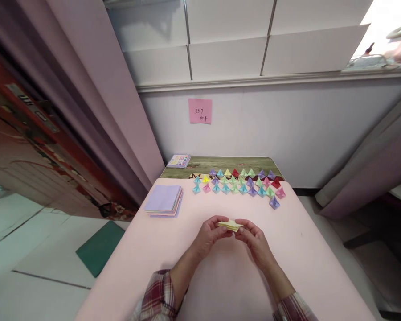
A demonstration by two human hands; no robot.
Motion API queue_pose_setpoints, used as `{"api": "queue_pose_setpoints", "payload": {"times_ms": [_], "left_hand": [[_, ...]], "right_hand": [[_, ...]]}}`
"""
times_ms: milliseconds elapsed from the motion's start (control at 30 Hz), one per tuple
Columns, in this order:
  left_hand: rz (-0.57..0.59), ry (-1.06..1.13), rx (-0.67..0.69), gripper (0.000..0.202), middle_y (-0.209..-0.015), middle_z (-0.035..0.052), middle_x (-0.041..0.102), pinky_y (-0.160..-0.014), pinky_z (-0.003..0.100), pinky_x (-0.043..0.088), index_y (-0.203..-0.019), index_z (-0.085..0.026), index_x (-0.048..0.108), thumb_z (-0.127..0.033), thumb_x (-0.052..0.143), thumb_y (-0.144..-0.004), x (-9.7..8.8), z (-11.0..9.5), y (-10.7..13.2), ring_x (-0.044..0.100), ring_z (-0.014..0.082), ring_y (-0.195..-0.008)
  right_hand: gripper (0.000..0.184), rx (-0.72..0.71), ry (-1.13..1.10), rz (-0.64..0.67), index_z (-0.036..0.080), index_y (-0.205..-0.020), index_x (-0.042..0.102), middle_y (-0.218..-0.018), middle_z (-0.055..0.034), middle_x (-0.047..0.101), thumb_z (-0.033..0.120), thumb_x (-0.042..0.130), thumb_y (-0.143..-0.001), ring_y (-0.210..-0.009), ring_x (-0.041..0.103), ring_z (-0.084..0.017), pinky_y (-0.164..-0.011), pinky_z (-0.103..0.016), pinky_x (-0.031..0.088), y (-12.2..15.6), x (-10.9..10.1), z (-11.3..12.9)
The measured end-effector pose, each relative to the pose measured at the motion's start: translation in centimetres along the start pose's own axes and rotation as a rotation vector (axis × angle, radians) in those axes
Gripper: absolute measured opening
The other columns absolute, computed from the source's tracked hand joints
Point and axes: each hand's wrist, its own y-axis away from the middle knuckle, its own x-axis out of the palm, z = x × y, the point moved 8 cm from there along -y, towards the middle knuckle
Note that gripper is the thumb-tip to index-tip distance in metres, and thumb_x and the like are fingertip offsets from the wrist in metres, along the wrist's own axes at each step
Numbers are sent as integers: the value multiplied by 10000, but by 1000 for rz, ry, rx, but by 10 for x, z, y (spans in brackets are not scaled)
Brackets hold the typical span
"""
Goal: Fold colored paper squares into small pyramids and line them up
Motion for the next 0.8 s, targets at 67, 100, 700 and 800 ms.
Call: {"api": "queue_pose_setpoints", "payload": {"times_ms": [67,100,700,800], "left_hand": [[-13,-8,8,372,-964,125,706,-867,405,503,-1017,-115,631,-268,774,-710,-1,0,-1,680,204,-816],[-17,-14,14,377,-958,121,706,-863,402,506,-1012,-116,631,-256,783,-697,-1,1,-1,678,202,-814],[-81,-44,19,297,-878,75,697,-783,371,539,-874,-132,673,-315,788,-671,-6,2,-1,652,206,-820],[-145,-109,44,283,-813,61,694,-745,346,539,-815,-123,688,-379,749,-709,-12,5,-4,641,187,-756]], "right_hand": [[402,7,3,1,180,-988,686,-865,-59,680,439,766,-690,-769,636,-186,-747,-330,518,0,0,-2],[399,8,3,1,183,-984,688,-859,-55,681,440,768,-688,-766,635,-184,-744,-327,517,0,0,-2],[380,-25,9,26,180,-998,681,-881,-57,682,446,735,-732,-778,625,-185,-745,-320,512,3,1,-2],[381,-55,65,29,187,-1001,673,-839,-41,678,431,755,-719,-762,621,-178,-741,-308,510,4,3,1]]}}
